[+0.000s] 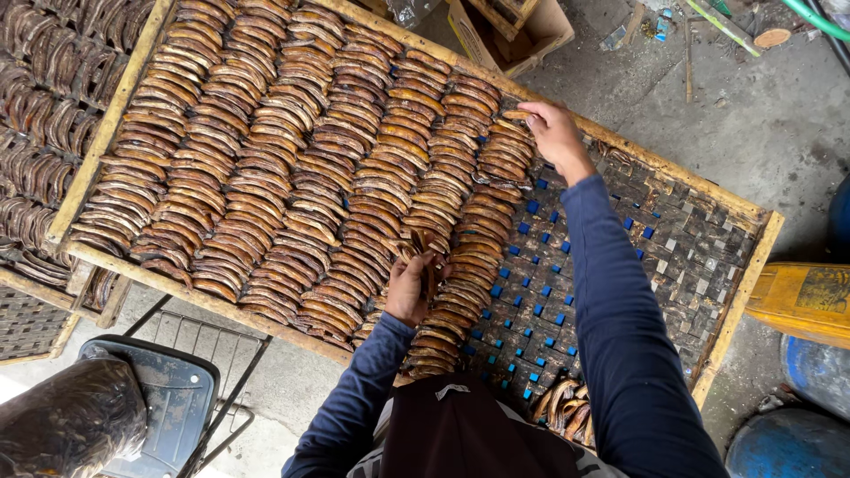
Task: The person stands over a woven bamboo drying tray covered with dried banana slices and picks through them by hand, removing dark or spoiled slices and gathering them into a pile at the edge of the tray. They work across the tray section by section, leaving the lighter acceptable slices in place.
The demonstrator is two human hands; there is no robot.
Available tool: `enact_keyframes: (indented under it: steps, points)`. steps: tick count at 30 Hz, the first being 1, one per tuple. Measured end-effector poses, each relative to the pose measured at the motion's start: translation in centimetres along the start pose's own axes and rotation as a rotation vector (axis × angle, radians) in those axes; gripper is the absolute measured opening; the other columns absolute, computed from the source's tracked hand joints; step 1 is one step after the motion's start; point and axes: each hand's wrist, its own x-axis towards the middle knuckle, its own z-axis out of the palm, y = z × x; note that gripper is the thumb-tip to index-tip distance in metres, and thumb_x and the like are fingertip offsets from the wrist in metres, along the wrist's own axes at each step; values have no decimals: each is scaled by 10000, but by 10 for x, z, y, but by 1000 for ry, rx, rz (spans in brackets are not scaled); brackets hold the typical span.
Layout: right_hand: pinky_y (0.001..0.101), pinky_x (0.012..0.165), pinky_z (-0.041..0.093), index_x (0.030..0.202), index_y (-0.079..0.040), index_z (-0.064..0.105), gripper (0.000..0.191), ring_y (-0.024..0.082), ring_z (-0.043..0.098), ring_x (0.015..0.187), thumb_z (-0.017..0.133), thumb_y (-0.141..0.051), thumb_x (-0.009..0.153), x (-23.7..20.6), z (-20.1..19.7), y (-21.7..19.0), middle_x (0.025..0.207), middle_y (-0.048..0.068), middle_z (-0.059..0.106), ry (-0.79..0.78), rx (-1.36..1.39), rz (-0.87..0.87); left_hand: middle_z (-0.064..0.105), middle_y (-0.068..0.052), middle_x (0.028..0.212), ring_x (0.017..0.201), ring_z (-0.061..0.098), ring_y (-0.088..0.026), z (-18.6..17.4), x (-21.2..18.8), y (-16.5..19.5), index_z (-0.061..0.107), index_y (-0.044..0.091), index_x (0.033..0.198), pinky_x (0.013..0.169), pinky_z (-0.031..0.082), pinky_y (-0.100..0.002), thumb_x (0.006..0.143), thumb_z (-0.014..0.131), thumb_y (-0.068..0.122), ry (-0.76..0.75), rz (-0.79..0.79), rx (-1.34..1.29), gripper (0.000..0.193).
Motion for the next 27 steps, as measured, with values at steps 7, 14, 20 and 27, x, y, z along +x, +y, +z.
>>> enact_keyframes:
  steps: [7, 14, 20, 27]
  points:
    - [414, 835, 535, 1125, -74, 618, 192, 280, 666, 943, 704, -60, 954, 26, 17, 2, 1022, 143, 678, 55, -232, -125, 688, -151, 1054, 950, 703, -237, -3, 4, -1, 624, -45, 1214, 835, 640, -461, 978, 586, 36, 35, 61, -8, 252]
    - [451, 865, 544, 1085, -99, 692, 171, 372, 648, 983, 720, -27, 933, 13, 27, 15, 1049, 170, 649, 334, -366, -406, 735, -129, 1111, 1009, 721, -236, 9, 2, 8, 614, 7, 1253, 857, 622, -407, 976, 669, 73, -15, 91, 14, 290]
    - [359, 851, 580, 1188, -99, 680, 167, 232, 686, 984, 643, -33, 1039, -13, 23, 0, 1145, 103, 703, 340, -159, -200, 763, -141, 1110, 1028, 754, -237, 29, -7, 18, 642, 13, 1185, 884, 628, -415, 973, 658, 116, -168, -5, -164, 237]
    - [296, 829, 627, 1271, -109, 617, 331, 137, 671, 951, 690, -93, 948, -113, 48, -86, 1097, 40, 676, -428, 393, -36, 757, -135, 1085, 953, 754, -225, 41, -1, 17, 676, 18, 1163, 812, 635, -384, 934, 715, 10, -70, 41, -63, 233]
